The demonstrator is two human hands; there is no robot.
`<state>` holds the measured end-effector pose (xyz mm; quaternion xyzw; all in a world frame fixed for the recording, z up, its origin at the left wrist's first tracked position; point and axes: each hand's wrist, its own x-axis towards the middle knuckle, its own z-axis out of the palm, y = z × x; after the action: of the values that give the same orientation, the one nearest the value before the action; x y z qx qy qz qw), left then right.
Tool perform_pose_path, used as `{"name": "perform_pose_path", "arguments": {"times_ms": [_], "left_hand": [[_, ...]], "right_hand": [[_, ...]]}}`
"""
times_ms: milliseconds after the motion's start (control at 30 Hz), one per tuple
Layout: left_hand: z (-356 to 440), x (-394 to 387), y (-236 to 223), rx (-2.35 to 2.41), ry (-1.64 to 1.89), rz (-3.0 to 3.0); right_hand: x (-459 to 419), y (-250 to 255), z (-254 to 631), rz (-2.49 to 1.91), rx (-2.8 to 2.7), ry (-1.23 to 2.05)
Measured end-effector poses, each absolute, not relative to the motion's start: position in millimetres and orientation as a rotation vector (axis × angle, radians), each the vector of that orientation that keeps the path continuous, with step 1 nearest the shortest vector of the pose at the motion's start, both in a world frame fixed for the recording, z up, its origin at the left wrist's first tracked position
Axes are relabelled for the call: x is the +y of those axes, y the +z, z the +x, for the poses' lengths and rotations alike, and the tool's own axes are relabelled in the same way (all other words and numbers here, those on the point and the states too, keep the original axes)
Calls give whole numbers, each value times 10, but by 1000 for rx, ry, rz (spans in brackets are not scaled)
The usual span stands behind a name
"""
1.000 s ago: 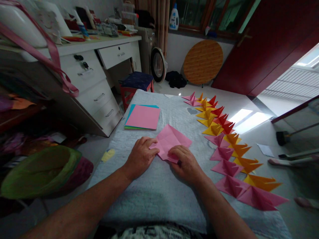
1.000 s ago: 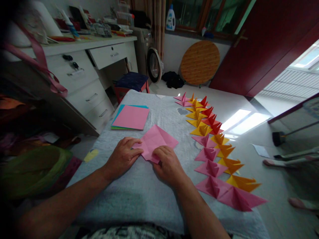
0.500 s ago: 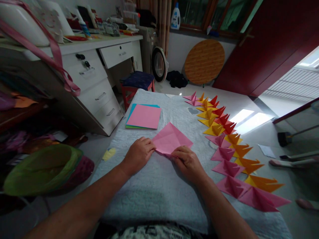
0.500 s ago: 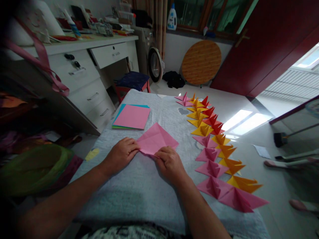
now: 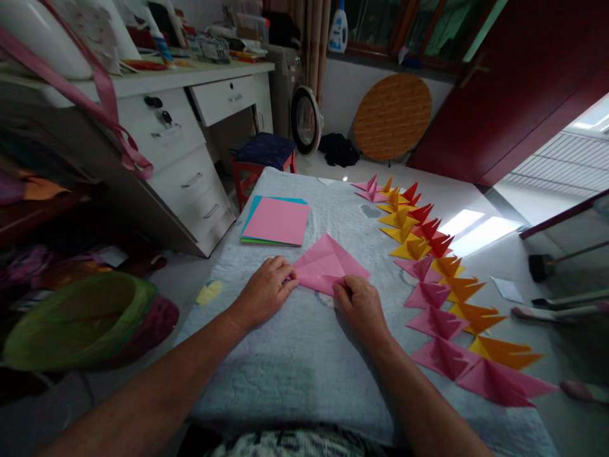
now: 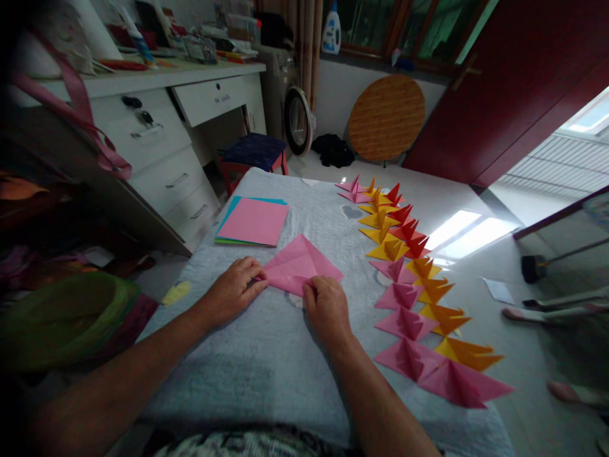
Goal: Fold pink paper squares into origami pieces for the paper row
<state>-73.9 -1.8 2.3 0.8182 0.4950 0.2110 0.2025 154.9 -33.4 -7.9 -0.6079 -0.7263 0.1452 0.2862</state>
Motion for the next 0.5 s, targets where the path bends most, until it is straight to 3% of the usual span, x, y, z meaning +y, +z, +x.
{"name": "perform_pose_path", "arguments": {"times_ms": [500], "left_hand": [[-677,-25,15,1652,478,2366]], "right_hand": [[-320,-96,1520,-1789,-1892,302]]}}
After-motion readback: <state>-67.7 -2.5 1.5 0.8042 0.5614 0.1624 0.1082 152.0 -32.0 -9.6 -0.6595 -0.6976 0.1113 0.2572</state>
